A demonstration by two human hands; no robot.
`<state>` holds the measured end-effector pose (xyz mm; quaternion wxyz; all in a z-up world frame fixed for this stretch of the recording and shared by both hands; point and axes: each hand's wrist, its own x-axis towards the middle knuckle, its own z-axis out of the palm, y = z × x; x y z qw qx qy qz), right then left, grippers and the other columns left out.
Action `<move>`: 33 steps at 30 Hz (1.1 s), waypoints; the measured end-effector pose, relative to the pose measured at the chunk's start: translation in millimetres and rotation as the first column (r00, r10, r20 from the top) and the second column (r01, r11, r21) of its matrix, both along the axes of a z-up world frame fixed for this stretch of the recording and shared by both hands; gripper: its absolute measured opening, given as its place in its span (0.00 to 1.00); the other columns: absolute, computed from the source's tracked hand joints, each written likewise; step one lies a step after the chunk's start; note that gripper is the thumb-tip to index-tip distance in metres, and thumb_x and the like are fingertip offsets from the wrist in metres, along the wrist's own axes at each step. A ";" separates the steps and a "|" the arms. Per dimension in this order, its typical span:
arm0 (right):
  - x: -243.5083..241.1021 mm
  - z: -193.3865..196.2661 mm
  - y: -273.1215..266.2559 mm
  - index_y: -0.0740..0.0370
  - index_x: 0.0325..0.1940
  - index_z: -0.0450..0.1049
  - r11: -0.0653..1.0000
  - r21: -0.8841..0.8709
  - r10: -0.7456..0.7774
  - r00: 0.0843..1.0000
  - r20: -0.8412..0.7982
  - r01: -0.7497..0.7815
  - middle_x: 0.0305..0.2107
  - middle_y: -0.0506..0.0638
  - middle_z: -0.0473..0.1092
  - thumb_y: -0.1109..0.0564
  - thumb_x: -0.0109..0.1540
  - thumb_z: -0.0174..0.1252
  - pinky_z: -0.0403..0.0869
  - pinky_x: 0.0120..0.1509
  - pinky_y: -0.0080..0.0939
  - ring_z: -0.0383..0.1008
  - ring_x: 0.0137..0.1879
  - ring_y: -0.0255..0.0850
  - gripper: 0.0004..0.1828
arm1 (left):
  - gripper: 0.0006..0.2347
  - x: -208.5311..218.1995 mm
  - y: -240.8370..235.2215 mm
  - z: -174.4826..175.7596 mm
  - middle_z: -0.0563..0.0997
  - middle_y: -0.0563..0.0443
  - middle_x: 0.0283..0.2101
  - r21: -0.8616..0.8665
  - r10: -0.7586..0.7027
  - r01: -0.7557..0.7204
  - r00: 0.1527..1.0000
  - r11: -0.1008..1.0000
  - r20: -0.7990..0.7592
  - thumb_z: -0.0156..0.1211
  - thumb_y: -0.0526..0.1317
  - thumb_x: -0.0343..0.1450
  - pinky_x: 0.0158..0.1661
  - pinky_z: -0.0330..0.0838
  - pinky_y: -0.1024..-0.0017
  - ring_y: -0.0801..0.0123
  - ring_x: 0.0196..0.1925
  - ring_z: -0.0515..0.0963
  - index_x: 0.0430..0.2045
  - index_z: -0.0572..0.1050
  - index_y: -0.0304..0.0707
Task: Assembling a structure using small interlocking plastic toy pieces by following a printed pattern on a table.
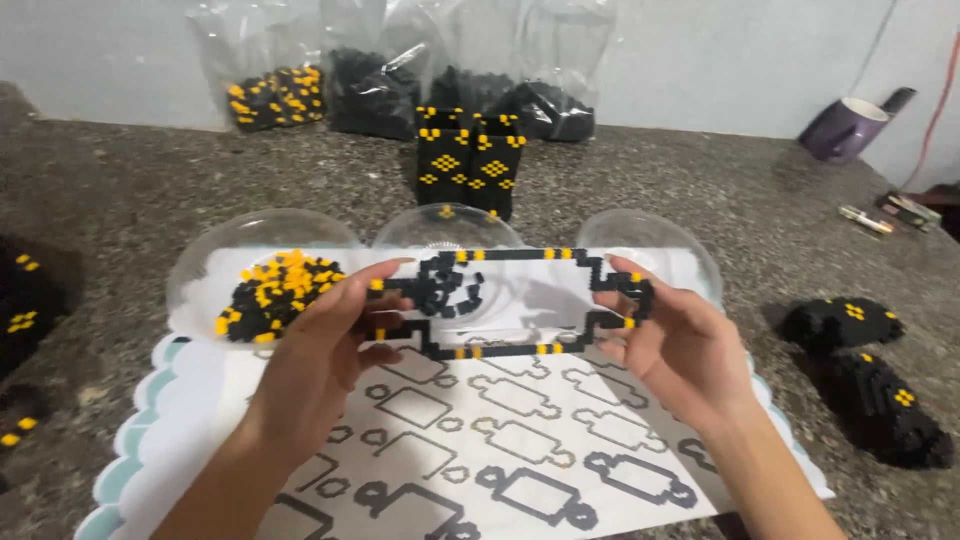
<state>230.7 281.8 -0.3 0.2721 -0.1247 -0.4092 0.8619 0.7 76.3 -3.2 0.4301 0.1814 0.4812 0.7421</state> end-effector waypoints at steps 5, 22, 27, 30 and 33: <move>2.2 0.4 -0.7 0.64 0.58 0.69 0.995 0.075 -0.065 0.995 0.074 0.059 0.23 0.59 0.67 0.53 0.62 0.46 0.66 0.46 0.46 0.66 0.30 0.39 0.22 | 0.21 0.7 -1.4 -2.8 0.68 0.52 0.31 -0.006 0.066 -0.067 0.992 0.998 -0.108 0.45 0.44 0.70 0.29 0.61 0.72 0.71 0.34 0.66 0.55 0.73 0.36; 0.3 -3.9 1.3 0.68 0.54 0.68 0.995 0.068 -0.080 0.994 0.076 0.075 0.30 0.52 0.62 0.57 0.61 0.47 0.63 0.38 0.37 0.61 0.33 0.37 0.19 | 0.18 3.5 0.2 -0.1 0.66 0.57 0.27 -0.092 0.168 -0.180 0.978 0.979 -0.126 0.46 0.44 0.71 0.28 0.61 0.77 0.77 0.29 0.64 0.52 0.75 0.40; -0.9 -5.3 1.1 0.71 0.52 0.70 0.972 0.193 -0.163 0.977 0.139 0.134 0.30 0.54 0.67 0.57 0.62 0.46 0.66 0.35 0.38 0.65 0.37 0.40 0.19 | 0.18 1.6 -1.5 -2.9 0.66 0.57 0.27 -0.021 0.124 -0.129 0.978 0.991 -0.169 0.46 0.43 0.71 0.28 0.65 0.76 0.76 0.29 0.65 0.51 0.74 0.36; 0.4 -7.0 1.3 0.68 0.36 0.69 0.935 0.338 -0.173 0.972 0.162 0.110 0.31 0.55 0.68 0.53 0.65 0.45 0.66 0.38 0.39 0.64 0.30 0.44 0.14 | 0.18 5.0 -4.2 5.9 0.67 0.56 0.30 -0.057 0.110 -0.128 0.961 0.990 -0.253 0.45 0.43 0.71 0.30 0.67 0.76 0.76 0.32 0.65 0.52 0.74 0.35; -3.6 -8.6 -1.3 0.71 0.39 0.68 0.927 0.336 -0.242 0.951 0.190 0.169 0.33 0.58 0.71 0.57 0.65 0.45 0.63 0.33 0.40 0.62 0.32 0.42 0.12 | 0.14 1.1 -5.2 12.6 0.77 0.52 0.48 -0.125 0.111 -0.165 0.926 0.978 -0.361 0.51 0.41 0.67 0.30 0.75 0.74 0.76 0.34 0.71 0.40 0.78 0.32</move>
